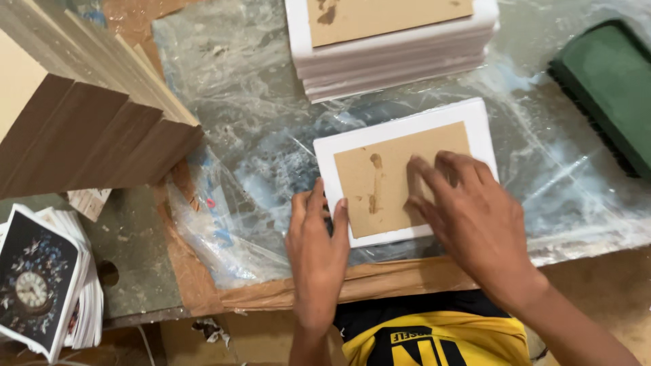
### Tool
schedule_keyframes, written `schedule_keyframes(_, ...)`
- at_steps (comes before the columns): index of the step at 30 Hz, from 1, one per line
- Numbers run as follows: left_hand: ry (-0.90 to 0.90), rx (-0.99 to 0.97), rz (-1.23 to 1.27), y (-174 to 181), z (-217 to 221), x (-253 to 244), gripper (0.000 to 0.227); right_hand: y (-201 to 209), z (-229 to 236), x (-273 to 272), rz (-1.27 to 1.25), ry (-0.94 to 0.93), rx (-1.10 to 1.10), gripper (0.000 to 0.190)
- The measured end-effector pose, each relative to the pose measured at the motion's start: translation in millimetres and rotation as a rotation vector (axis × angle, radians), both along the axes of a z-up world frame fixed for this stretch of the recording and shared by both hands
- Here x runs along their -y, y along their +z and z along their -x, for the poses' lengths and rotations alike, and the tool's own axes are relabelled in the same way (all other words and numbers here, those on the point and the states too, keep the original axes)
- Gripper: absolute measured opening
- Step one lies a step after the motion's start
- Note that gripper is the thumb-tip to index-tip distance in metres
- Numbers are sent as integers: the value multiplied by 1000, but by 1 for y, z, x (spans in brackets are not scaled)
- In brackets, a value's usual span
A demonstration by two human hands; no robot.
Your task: The person repeatedly places a brown cardboard sheet onto a white book cover, presses it down, and smooths the surface with a green plastic scraper. They stack finished units and continue the cycle with new covers and cardboard pieces on a plastic-covered worktable.
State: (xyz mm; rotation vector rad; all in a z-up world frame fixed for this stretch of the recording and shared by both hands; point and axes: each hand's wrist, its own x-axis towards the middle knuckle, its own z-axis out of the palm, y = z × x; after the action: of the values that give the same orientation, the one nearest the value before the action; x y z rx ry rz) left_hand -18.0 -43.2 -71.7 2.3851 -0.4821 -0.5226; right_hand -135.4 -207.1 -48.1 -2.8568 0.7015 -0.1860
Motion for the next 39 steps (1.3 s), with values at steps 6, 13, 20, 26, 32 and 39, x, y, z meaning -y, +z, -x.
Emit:
schedule_keyframes(6,171,-165,201,-3,0,-1,53,-4,-5,-12,11,-59,-123,54)
schedule_keyframes(13,177,-181,211,-5,2,-3,60,-12,-4,-15,65,-81,-69,53)
schedule_keyframes(20,211,-228,198,0,-4,-1,52,-14,-2,-15,87,-68,-58,51)
schedule_keyframes(26,-12,309,85,-10,-24,14,44,-16,0,-15,102,-69,-59,50)
schedule_keyframes(32,-75,398,14,-11,-35,29,51,-17,0,-15,114,-69,-25,50)
schedule_keyframes(39,-68,441,39,-9,-33,27,44,-18,1,-14,122,-61,-28,51)
